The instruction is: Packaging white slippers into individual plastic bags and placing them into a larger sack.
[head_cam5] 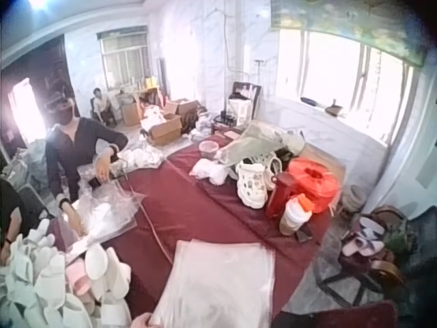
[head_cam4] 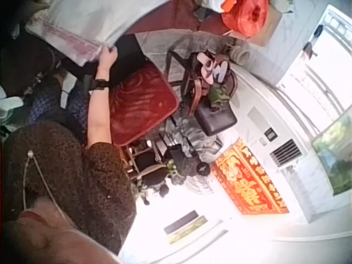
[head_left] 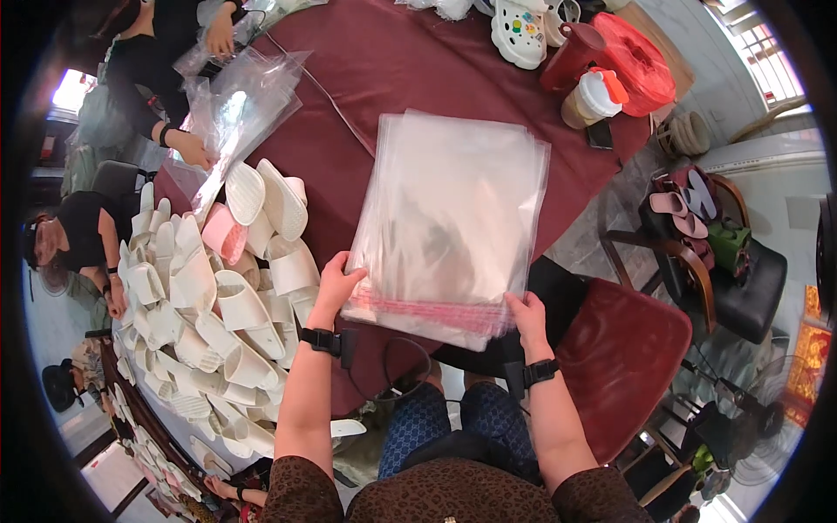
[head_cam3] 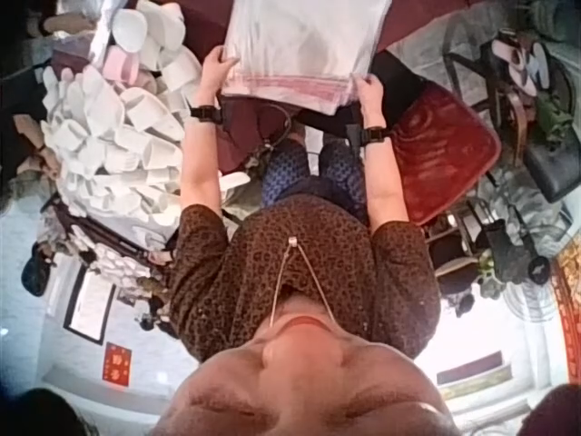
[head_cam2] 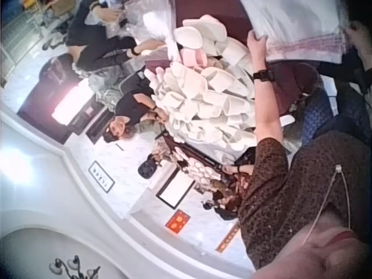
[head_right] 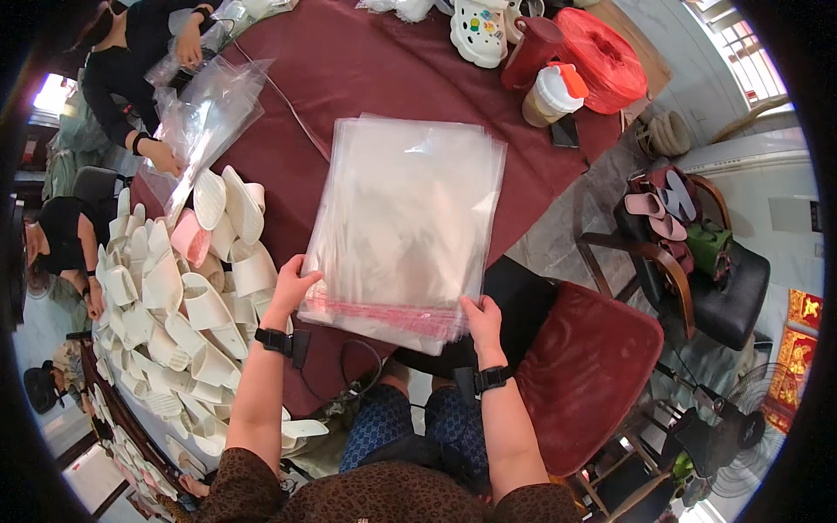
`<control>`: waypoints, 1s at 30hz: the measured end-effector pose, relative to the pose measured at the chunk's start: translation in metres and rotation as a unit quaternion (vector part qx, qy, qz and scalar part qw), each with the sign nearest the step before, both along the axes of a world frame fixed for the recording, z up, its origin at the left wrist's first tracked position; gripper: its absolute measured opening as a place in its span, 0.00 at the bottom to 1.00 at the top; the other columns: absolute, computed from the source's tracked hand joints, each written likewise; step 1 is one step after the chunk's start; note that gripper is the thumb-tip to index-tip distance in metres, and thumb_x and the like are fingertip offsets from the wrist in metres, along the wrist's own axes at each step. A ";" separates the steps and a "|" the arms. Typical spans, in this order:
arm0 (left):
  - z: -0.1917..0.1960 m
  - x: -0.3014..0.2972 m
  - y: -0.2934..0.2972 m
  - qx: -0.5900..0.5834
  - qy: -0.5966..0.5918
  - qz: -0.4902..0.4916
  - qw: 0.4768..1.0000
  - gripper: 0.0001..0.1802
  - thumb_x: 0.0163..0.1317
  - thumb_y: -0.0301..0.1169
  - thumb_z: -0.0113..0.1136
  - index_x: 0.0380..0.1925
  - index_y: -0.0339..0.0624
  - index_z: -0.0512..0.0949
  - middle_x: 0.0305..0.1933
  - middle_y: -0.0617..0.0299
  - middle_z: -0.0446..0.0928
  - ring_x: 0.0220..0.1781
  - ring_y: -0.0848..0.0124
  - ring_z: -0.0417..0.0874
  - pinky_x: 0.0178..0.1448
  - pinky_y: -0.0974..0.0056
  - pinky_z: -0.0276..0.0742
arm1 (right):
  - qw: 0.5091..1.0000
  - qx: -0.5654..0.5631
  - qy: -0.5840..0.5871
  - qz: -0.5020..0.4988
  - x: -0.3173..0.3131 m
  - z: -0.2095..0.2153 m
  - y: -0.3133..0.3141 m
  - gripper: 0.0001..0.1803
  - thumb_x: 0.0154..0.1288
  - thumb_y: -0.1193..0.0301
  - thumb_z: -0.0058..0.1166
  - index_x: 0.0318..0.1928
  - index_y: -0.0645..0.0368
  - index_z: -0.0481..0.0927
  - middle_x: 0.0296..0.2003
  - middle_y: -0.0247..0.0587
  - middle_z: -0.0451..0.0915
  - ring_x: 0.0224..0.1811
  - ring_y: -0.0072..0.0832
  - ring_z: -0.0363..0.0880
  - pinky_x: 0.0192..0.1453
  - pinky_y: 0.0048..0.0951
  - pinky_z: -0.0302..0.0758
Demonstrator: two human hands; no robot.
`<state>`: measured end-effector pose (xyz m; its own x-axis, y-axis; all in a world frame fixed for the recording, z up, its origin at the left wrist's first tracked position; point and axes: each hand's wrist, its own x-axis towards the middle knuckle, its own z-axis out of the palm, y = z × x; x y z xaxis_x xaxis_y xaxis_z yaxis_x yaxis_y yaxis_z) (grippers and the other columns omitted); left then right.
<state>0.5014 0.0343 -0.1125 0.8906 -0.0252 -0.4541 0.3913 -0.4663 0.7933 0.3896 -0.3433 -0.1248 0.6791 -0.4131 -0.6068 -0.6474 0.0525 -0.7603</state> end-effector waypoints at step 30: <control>0.006 0.000 -0.033 0.161 -0.017 0.010 0.987 0.25 0.45 0.41 0.72 0.38 0.34 0.80 0.36 0.50 0.83 0.41 0.59 0.85 0.45 0.58 0.77 | 0.997 0.079 0.007 0.011 0.011 0.009 -0.034 0.21 0.55 0.73 0.64 0.48 0.69 0.78 0.40 0.43 0.83 0.39 0.27 0.81 0.48 0.29 0.75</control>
